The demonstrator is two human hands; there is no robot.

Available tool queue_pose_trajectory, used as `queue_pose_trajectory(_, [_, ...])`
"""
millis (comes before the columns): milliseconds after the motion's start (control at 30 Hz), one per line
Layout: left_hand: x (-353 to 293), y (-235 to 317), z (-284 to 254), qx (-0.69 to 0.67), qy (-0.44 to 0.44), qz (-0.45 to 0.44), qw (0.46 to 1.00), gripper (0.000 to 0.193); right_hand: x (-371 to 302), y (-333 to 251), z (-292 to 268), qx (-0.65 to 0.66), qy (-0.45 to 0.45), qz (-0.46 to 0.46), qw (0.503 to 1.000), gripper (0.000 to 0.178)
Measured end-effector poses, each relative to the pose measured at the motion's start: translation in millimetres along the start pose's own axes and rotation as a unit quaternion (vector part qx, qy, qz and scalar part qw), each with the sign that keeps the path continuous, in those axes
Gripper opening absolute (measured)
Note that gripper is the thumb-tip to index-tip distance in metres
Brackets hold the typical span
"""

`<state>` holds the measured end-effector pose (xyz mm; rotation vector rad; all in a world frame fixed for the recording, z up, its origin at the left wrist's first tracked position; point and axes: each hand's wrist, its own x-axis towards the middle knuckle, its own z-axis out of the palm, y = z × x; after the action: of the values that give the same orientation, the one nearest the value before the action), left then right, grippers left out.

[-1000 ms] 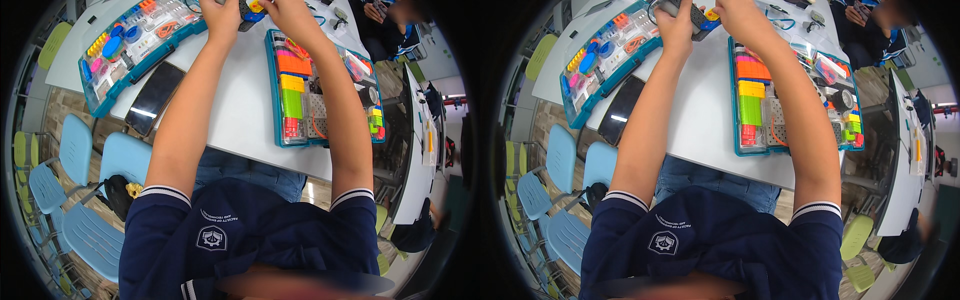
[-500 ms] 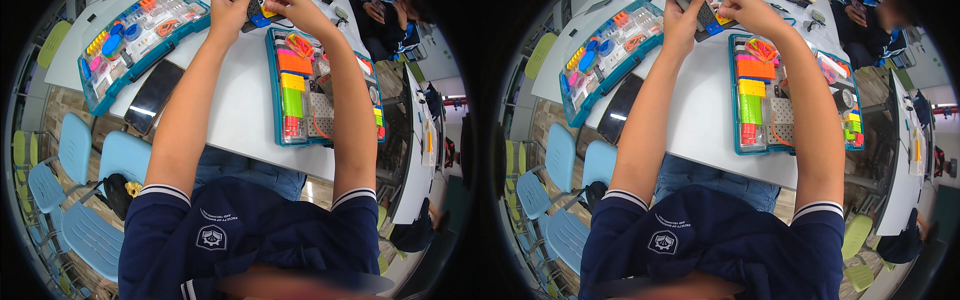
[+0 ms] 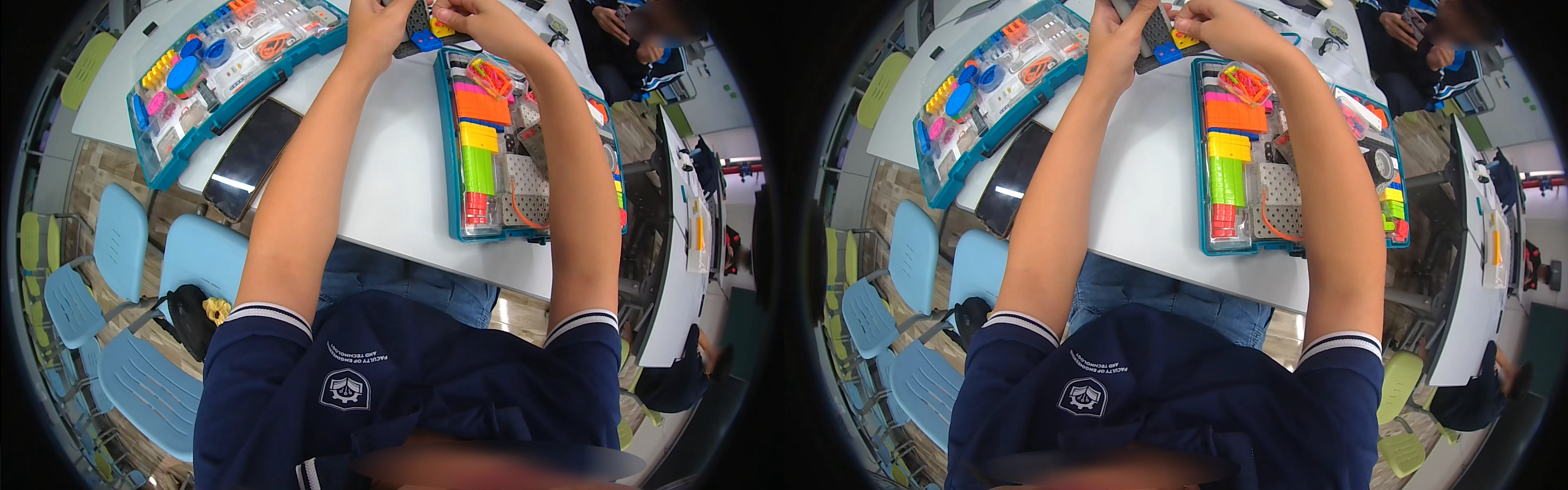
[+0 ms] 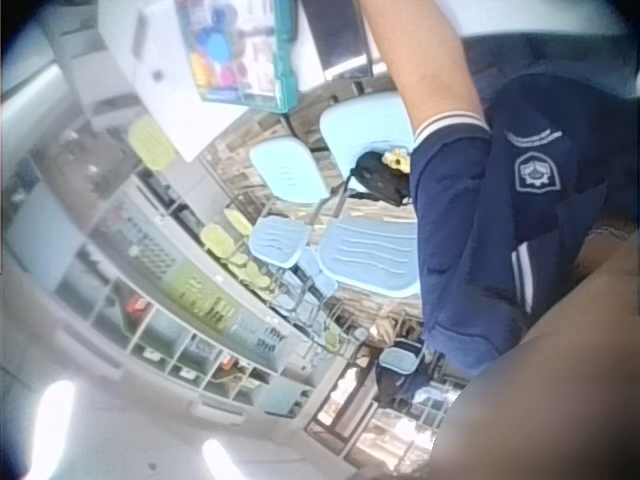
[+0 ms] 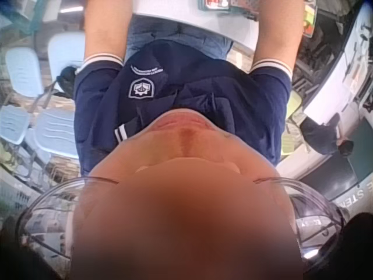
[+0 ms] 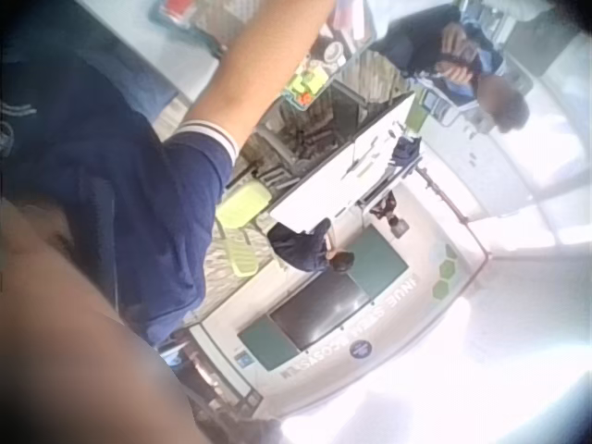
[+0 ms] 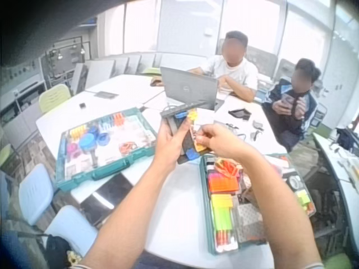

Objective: The person assembles a small electronics kit by connecting wires and components on a breadboard. They handle a grey module, orange and black wires, and a green component, inserting and adjusting connections throughout the clip.

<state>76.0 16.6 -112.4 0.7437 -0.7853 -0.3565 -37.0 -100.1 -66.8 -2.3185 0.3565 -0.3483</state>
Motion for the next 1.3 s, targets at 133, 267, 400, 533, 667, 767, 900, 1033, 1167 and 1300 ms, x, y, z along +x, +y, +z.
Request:
queue_pose_trajectory(133, [1.0,1.5,-1.1,0.017,-0.001,-0.013,1.0,0.045,0.9,4.6,-0.5,0.101,-0.009,0.015,0.995,0.014])
queue_pose_trajectory(267, [1.6,-0.4,-1.2,0.014,-0.002,0.007,1.0,0.045,-1.7,3.3,-0.4,0.094,0.017,0.016,0.995,0.011])
queue_pose_trajectory(400, [1.4,-5.9,-3.3,0.056,-0.013,-0.001,0.998,0.043,-4.0,-3.7,1.1,0.043,0.022,0.033,0.998,0.011])
queue_pose_trajectory(533, [2.6,-11.8,-4.9,0.125,-0.05,0.077,0.988,0.039,-6.9,-6.5,1.1,0.011,0.031,0.03,0.999,0.01])
queue_pose_trajectory(667, [3.2,-14.5,-2.3,0.09,-0.066,0.09,0.99,0.037,-7.1,-3.9,3.0,0.069,0.041,0.028,0.996,0.008])
queue_pose_trajectory(767, [2.0,-12.5,0.1,0.107,-0.084,0.115,0.984,0.036,-6.4,-2.6,2.7,0.078,0.022,0.022,0.996,0.008])
queue_pose_trajectory(900, [-3.8,-7.4,3.6,0.077,-0.103,0.04,0.991,0.035,-8.4,-4.5,0.4,-0.062,0.048,0.025,0.997,0.014])
queue_pose_trajectory(1033, [-6.5,-1.5,7.3,0.065,-0.111,0.037,0.991,0.034,-9.5,-9.3,1.7,0.008,0.054,0.027,0.998,0.023])
queue_pose_trajectory(1167, [-7.1,4.1,6.6,0.111,-0.115,0.019,0.987,0.034,-11.2,-12.7,3.3,-0.032,0.072,0.014,0.997,0.028])
queue_pose_trajectory(1300, [-5.6,2.9,7.0,0.13,-0.102,0.095,0.982,0.036,-14.5,-13.0,7.4,0.026,0.084,-0.016,0.996,0.027])
